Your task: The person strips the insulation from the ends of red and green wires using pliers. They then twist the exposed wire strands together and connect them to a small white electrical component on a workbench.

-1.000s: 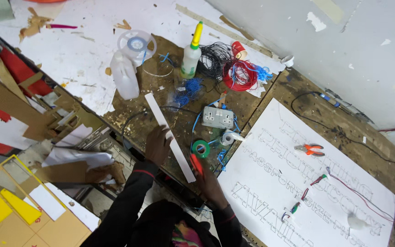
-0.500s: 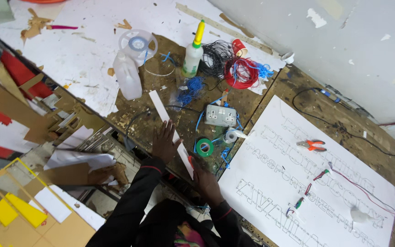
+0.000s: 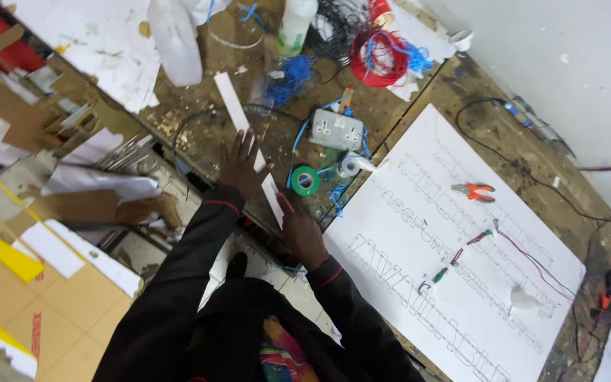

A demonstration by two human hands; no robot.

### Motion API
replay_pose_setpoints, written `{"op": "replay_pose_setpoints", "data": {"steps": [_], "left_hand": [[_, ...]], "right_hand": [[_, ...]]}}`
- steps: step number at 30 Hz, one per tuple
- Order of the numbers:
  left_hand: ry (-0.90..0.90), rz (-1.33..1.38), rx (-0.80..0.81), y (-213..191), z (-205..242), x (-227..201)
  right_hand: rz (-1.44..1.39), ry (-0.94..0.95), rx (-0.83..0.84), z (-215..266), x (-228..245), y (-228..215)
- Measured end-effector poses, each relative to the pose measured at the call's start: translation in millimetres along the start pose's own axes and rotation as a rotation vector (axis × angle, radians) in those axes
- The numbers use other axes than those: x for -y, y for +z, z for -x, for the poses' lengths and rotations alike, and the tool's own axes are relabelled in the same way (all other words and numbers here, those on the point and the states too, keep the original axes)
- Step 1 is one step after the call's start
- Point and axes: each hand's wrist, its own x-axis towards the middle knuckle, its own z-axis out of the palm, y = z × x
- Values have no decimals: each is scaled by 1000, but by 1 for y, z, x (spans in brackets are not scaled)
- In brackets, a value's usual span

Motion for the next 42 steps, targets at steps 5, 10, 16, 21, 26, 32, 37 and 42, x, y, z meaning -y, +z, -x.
{"op": "replay_pose_setpoints", "data": {"steps": [5, 10, 16, 21, 26, 32, 37, 42], "left_hand": [[-32, -88, 86, -8, -2, -3], [-132, -88, 341, -33, -6, -15], [-129, -81, 398, -51, -5, -24], [-132, -104, 379, -62, -4, -32], [-101, -75, 256, -45, -10, -22], [-63, -137, 158, -34, 5, -16], [-72, -236, 123, -38, -2, -21], [-78, -126, 190, -41, -1, -19]], "right_hand": [[25, -61, -82, 22, -5, 1], [60, -56, -59, 56, -4, -12], [6, 1, 22, 95, -23, 7], [-3, 4, 30, 126, -19, -5], [30, -65, 44, 147, -31, -25], [-383, -21, 12, 117, -1, -80], [-223, -287, -252, 50, 4, -42], [-311, -65, -176, 35, 0, -13]]}}
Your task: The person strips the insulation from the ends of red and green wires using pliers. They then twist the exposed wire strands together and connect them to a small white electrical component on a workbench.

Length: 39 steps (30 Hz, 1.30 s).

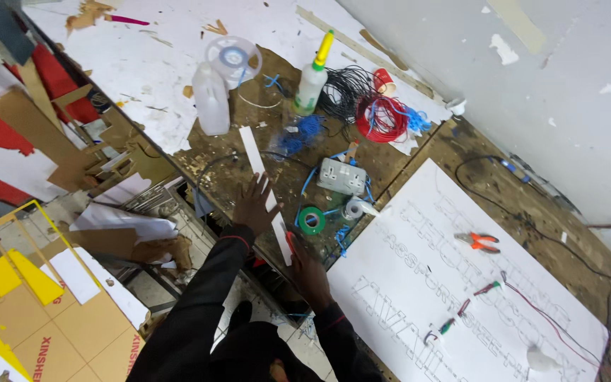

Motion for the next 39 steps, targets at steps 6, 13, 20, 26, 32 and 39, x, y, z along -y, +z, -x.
{"op": "replay_pose_setpoints", "data": {"steps": [6, 13, 20, 26, 32, 39], "left_hand": [[61, 96, -147, 13, 0, 6], [-3, 52, 53, -9, 2, -4], [-51, -25, 143, -18, -2, -4], [-9, -9, 18, 0, -4, -5], [54, 9, -105, 7, -4, 2], [52, 87, -130, 18, 1, 11]], "right_hand": [[-18, 58, -1, -1, 0, 8], [262, -1, 11, -8, -5, 26], [236, 118, 219, 55, -18, -4], [75, 101, 130, 118, -9, -23], [14, 134, 59, 103, 8, -31], [-97, 60, -18, 30, 17, -17]]}}
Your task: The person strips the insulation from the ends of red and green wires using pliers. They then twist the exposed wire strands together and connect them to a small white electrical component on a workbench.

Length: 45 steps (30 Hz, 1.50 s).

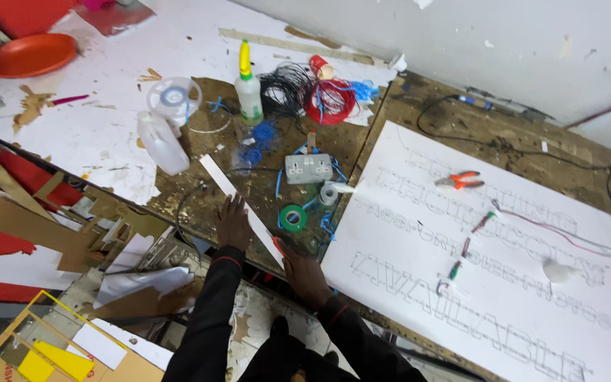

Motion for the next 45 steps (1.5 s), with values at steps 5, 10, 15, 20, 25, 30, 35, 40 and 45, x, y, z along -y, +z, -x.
{"op": "replay_pose_setpoints", "data": {"steps": [5, 10, 15, 20, 25, 30, 35, 40, 45], "left_hand": [[-14, -128, -94, 27, -8, 10], [15, -81, -146, 28, -7, 12], [37, 27, -235, 30, -8, 10], [-16, -62, -100, 41, -9, 14], [-16, -117, -120, 35, -3, 11], [-47, -151, 45, 13, -6, 2], [-67, -87, 75, 13, -9, 1], [-7, 8, -9, 12, 0, 5], [-34, 19, 45, -3, 1, -2]], "right_hand": [[-22, -46, -12, -39, 11, 6], [28, -58, 27, -53, 27, 5], [94, -49, 52, -71, 8, 27], [305, -67, 4, -83, -23, 58], [424, -83, 109, -45, -14, 30], [287, 9, 172, 8, -29, 10], [163, 139, 202, 76, -17, -26], [156, 235, 76, 46, -5, -36], [10, -66, -69, -25, 1, 1]]}}
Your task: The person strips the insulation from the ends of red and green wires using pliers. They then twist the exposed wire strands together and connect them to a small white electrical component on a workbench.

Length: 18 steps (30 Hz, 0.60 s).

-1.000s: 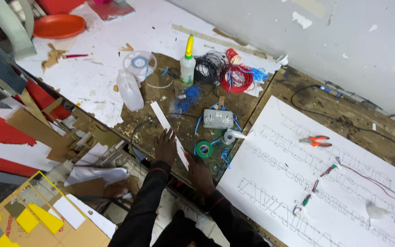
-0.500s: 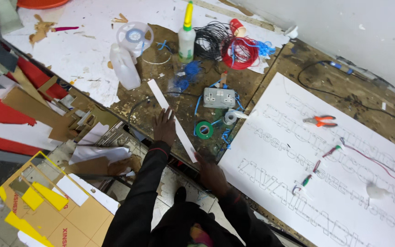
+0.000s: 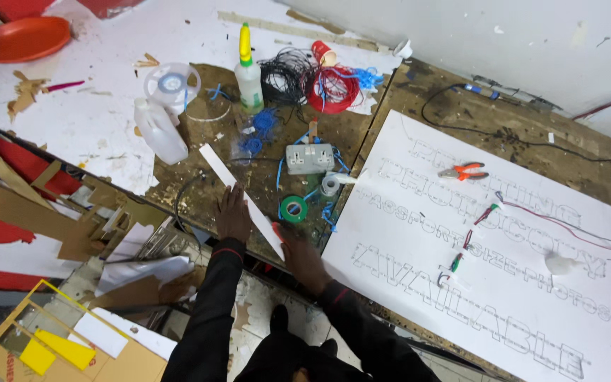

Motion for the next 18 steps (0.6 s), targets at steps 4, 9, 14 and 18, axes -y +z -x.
{"op": "replay_pose_setpoints", "data": {"steps": [4, 9, 14, 18], "left_hand": [[21, 15, -50, -2, 0, -4], [16, 30, -76, -4, -2, -1], [25, 83, -167, 5, -2, 1], [59, 42, -169, 6, -3, 6]], "right_hand": [[180, -37, -24, -29, -11, 38], [250, -86, -6, -36, -3, 44], [149, -12, 15, -37, 0, 45], [164, 30, 1, -31, 6, 42]]}}
